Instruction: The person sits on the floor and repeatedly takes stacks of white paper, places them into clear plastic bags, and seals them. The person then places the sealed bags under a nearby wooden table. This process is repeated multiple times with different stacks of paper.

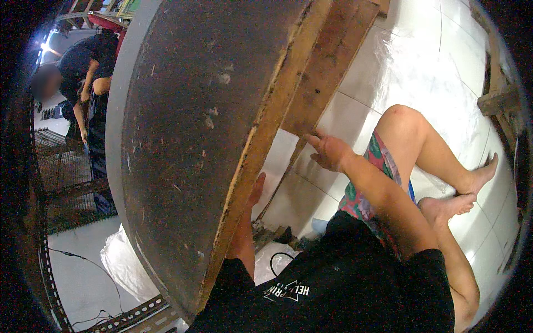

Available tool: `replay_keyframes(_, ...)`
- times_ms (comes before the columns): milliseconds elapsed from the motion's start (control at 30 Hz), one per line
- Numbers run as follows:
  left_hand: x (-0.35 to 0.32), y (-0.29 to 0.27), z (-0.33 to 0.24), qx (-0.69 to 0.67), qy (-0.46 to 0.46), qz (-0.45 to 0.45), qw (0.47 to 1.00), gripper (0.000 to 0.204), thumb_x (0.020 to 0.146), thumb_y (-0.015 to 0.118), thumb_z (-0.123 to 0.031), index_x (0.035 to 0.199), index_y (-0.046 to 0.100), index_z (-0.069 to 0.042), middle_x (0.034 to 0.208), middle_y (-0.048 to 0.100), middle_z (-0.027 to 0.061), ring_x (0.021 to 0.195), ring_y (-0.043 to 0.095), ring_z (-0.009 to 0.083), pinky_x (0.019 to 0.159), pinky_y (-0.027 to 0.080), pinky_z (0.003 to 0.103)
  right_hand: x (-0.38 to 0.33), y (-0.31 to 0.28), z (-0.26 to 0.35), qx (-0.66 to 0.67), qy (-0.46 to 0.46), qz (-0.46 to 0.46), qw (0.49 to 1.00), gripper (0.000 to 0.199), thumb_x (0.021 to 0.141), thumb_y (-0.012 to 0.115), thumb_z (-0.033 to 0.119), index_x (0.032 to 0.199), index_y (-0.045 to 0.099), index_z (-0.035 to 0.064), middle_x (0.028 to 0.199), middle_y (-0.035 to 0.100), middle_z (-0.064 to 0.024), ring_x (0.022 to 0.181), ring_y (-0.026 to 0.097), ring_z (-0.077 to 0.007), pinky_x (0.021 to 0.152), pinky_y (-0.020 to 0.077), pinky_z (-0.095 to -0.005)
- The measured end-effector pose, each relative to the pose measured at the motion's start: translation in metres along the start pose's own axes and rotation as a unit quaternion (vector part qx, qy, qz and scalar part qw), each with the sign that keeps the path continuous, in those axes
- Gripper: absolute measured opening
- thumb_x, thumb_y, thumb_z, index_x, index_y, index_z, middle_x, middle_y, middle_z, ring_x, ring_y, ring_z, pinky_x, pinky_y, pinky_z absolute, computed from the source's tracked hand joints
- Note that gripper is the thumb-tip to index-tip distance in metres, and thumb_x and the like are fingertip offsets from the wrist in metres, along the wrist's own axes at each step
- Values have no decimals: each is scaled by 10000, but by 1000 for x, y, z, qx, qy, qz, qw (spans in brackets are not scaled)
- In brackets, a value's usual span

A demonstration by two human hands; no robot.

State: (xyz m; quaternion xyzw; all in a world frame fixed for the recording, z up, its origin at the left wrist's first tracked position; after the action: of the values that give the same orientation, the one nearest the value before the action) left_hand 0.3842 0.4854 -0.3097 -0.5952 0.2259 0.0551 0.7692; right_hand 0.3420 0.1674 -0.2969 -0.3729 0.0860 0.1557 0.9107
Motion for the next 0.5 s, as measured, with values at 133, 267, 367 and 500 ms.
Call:
replay_keyframes(133, -17, -45, -38, -45, 98, -36, 994, 727, 906, 469, -553, 1433, 343, -68, 1503, 290, 175, 1398, 232, 374, 1097, 78, 649, 1, 1, -4, 32, -18, -19, 999, 608, 867, 623, 231, 1410, 355, 176, 1308, 476, -176, 1169, 522, -375, 954, 472, -441)
replay_keyframes(267, -28, -55, -71, -75, 182, -86, 977, 735, 863, 568, -507, 1390, 398, -24, 1482, 336, 178, 1379, 282, 364, 1109, 139, 605, -2, -4, -4, 34, -15, -37, 999, 605, 865, 620, 229, 1407, 357, 174, 1339, 460, -174, 1181, 513, -380, 968, 465, -445)
replay_keyframes(367, -25, -32, -60, -85, 174, -76, 978, 697, 858, 599, -439, 1374, 415, -8, 1475, 349, 180, 1359, 327, 353, 1112, 192, 560, -5, -7, 5, 30, -10, -24, 999, 594, 876, 603, 234, 1412, 352, 177, 1369, 439, -181, 1199, 501, -378, 980, 457, -445)
replay_keyframes(500, -28, -23, -62, -52, 167, -98, 980, 647, 862, 625, -356, 1387, 407, -46, 1451, 375, 168, 1322, 379, 337, 1104, 267, 471, -5, -8, 3, 45, 13, 0, 999, 587, 888, 584, 247, 1420, 344, 186, 1402, 409, -182, 1214, 493, -372, 992, 448, -442)
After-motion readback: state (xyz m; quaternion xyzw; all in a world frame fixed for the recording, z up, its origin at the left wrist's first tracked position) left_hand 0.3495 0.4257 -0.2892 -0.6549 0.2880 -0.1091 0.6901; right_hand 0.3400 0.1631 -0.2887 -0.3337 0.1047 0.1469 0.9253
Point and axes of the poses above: each hand's wrist, its own x-axis towards the middle knuckle, its own y-axis out of the palm, z = x × y, the point moved 5 cm from there along x, towards the middle knuckle
